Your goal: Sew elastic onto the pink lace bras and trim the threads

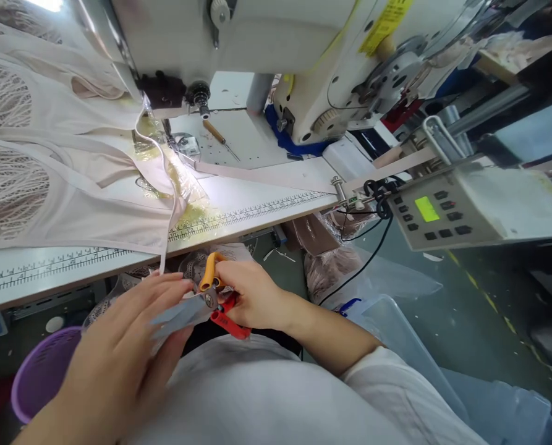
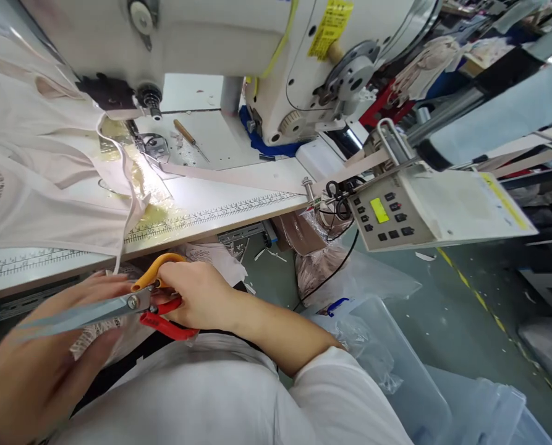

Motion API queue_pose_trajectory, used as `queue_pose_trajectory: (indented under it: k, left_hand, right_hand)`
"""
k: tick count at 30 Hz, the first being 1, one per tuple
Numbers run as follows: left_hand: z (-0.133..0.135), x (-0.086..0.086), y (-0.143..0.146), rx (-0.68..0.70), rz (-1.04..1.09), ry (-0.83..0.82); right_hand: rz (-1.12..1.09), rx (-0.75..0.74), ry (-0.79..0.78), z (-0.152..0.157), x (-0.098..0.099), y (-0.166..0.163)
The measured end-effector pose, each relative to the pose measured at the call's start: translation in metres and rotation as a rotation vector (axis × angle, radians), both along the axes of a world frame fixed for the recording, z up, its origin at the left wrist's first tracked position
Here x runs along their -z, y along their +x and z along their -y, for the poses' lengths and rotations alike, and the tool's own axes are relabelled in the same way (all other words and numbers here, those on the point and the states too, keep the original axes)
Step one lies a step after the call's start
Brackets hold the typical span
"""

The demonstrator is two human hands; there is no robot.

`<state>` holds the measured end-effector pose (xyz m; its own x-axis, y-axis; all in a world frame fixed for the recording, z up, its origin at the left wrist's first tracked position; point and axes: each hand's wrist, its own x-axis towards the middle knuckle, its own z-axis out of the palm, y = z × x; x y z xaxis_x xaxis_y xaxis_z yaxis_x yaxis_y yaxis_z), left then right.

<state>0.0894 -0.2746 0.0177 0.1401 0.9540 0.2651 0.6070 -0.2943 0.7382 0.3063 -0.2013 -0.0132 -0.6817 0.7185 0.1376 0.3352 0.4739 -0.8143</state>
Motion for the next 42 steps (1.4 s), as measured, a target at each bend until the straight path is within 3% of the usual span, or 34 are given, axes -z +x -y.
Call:
queue_pose_trajectory:
  k: [3, 6, 9, 13, 20, 30, 36, 42]
  left_hand:
    - [-0.028, 0.01, 0.018, 0.283, -0.13, 0.031]
    - [-0.039, 0.025, 0.018, 0.333, -0.022, -0.086]
    - [-0.034, 0.035, 0.009, 0.244, 0.1, -0.13]
    - [-0.022, 0.041, 0.004, 0.064, 0.275, -0.316]
    - [-0.013, 0.034, 0.025, -0.33, 0.489, -0.518]
    - [-0.019, 0.032, 0.026, -0.199, 0.383, -0.539]
    - [-0.02, 0.021, 0.041, -0.311, 0.424, -0.576]
    - [-0.021, 0.02, 0.041, -0.292, 0.407, -0.613]
  right_hand:
    - [0.023, -0.021, 0.006, 0.001, -0.005, -0.002]
    - [0.016, -0.018, -0.068, 0.002, -0.002, 0.001]
    - [-0.024, 0.025, -0.156, 0.004, 0.004, 0.005]
    - [-0.203, 0.078, -0.229, 0.006, 0.01, 0.006]
    - [-0.228, 0.066, -0.377, 0.003, 0.005, 0.009]
    - [0.427, -0.47, -0.377, -0.037, -0.007, 0.052]
    - [0.619, -0.499, -0.314, -0.03, -0.018, 0.049]
    - [0.628, -0.513, -0.286, -0.033, -0.02, 0.049]
